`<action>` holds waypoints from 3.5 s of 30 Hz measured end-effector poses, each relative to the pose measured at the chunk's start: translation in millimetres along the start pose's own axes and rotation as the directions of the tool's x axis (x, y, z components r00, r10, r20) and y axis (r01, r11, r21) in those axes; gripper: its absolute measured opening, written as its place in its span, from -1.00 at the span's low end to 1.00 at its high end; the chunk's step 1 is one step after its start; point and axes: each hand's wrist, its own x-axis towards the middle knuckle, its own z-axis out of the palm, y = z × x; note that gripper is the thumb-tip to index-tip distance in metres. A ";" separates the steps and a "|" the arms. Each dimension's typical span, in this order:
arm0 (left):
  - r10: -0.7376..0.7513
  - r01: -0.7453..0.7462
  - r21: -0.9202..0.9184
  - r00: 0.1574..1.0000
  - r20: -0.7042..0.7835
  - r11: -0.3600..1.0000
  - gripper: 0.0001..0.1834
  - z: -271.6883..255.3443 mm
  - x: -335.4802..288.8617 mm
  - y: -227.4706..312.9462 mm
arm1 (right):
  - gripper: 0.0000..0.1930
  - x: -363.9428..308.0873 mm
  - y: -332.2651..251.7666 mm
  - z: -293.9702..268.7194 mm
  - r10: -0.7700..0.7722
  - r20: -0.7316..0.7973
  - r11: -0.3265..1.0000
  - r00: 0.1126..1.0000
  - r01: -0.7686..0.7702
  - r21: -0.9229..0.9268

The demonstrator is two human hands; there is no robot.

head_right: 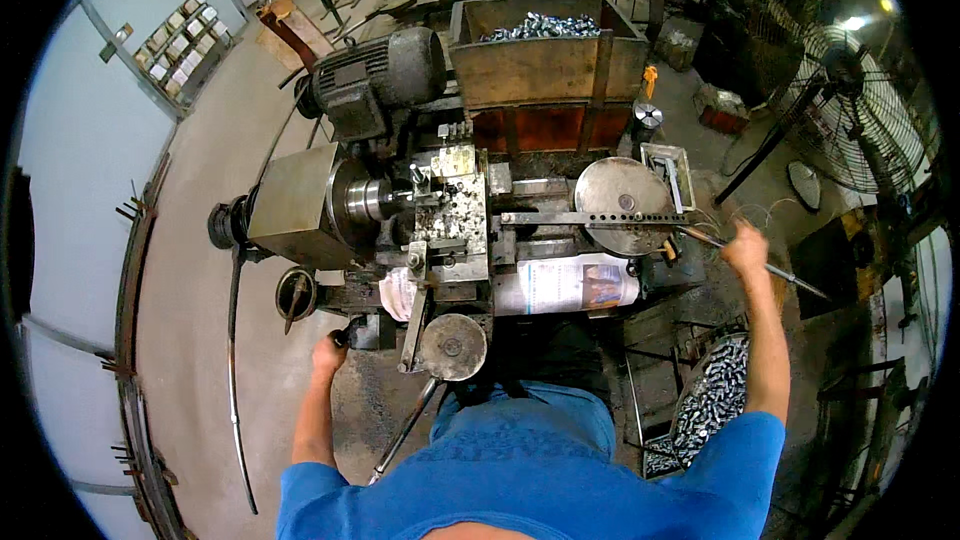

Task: The person operates a manual lathe machine by moving levers to process metal components. They pick up individual metal pieces from a container and place them into a circular bin after processing.

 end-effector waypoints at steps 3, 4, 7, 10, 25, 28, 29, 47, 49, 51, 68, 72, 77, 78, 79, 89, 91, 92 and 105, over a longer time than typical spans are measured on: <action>-0.092 0.116 -0.231 0.990 0.111 0.966 -0.56 4.7 -17.9 -18.3 | -0.44 -6.9 87.8 43.1 0.262 0.167 0.949 0.950 -0.222 -0.226; -0.119 0.164 -0.265 0.977 0.178 0.950 -0.56 15.0 -24.1 -38.8 | -0.54 -9.6 83.5 48.5 0.281 0.099 0.938 0.955 -0.252 -0.238; -0.153 0.287 -0.482 0.942 0.298 0.828 -0.53 48.0 -49.5 -78.5 | -0.67 -29.1 61.7 53.8 0.302 0.063 0.944 0.951 -0.289 -0.159; -0.158 0.388 -0.504 0.885 0.438 0.772 -0.53 51.6 -73.5 -64.7 | -0.68 -83.1 89.0 92.5 0.168 -0.084 0.975 0.982 -0.178 -0.133; -0.092 0.401 -0.617 0.878 0.469 0.677 -0.60 52.5 -87.9 -25.4 | -0.60 -229.0 -28.2 62.4 0.271 -0.062 0.960 0.961 -0.265 0.092; -0.091 0.396 -0.638 0.885 0.456 0.660 -0.63 44.1 -81.9 -14.7 | -0.58 -228.8 -28.6 62.2 0.308 -0.002 0.948 0.951 -0.307 0.077; -0.077 0.379 -0.638 0.891 0.448 0.670 -0.63 43.3 -78.4 -11.3 | -0.59 -227.9 -30.9 57.5 0.312 0.037 0.947 0.949 -0.314 0.069; 0.190 -0.191 0.139 0.982 0.024 0.972 -0.56 11.4 29.9 31.1 | -0.27 -45.2 13.2 54.1 0.142 -0.300 0.964 0.943 -0.200 -0.174; 0.028 -0.001 0.151 0.984 -0.174 0.989 -0.52 46.6 26.2 33.1 | -0.31 -71.4 -0.2 59.8 0.052 -0.385 0.991 0.921 -0.094 -0.092; -0.213 0.289 0.105 0.866 -0.452 0.952 -0.49 123.9 11.0 -5.0 | -0.37 -83.9 -22.6 65.2 -0.034 -0.412 0.997 0.911 0.058 0.047; -0.009 0.001 -0.333 1.000 -0.023 0.943 -0.54 -46.9 -13.8 -48.8 | -0.62 -87.5 -389.9 -75.2 -0.765 -0.596 0.111 0.245 0.961 0.252; -0.145 -0.129 -0.426 0.820 -0.553 0.895 -0.70 -172.5 -58.5 -76.2 | -0.77 -93.1 -470.3 -75.7 -0.957 -0.218 0.211 0.192 0.975 -0.068; -0.511 0.425 -0.288 0.763 -0.395 0.858 -0.54 -137.0 -123.7 -145.1 | -0.81 -103.5 -515.9 -59.5 -0.977 -0.027 0.215 0.214 0.974 -0.066; -0.360 0.344 -0.137 0.751 -0.554 0.929 -0.48 -137.3 -119.5 -81.6 | -0.80 -90.3 -506.1 -54.8 -0.971 -0.001 0.239 0.240 0.967 -0.085; -0.406 0.358 -0.192 0.776 -0.483 0.914 -0.49 -143.6 -125.3 -66.4 | -0.80 -90.5 -506.3 -55.8 -0.970 0.003 0.244 0.245 0.967 -0.071; -0.259 0.140 -0.590 0.958 -0.121 0.795 -0.72 -161.4 -140.0 -44.4 | -0.73 -88.5 -479.0 -98.0 -0.964 -0.058 0.266 0.260 0.952 -0.150; -0.241 0.096 -0.746 0.966 -0.088 0.659 -0.70 -152.5 -126.9 -53.9 | -0.80 -65.3 -455.4 -129.6 -0.912 -0.316 0.315 0.261 0.940 -0.132; -0.223 0.077 -0.807 0.973 -0.069 0.585 -0.69 -148.5 -121.8 -54.8 | -0.77 -50.2 -446.3 -147.1 -0.860 -0.383 0.392 0.338 0.918 -0.068; -0.222 0.062 -0.911 0.975 -0.033 0.408 -0.62 -140.5 -106.1 -51.5 | -0.48 -108.6 -216.4 -7.8 -0.364 -0.583 0.400 0.726 0.687 0.606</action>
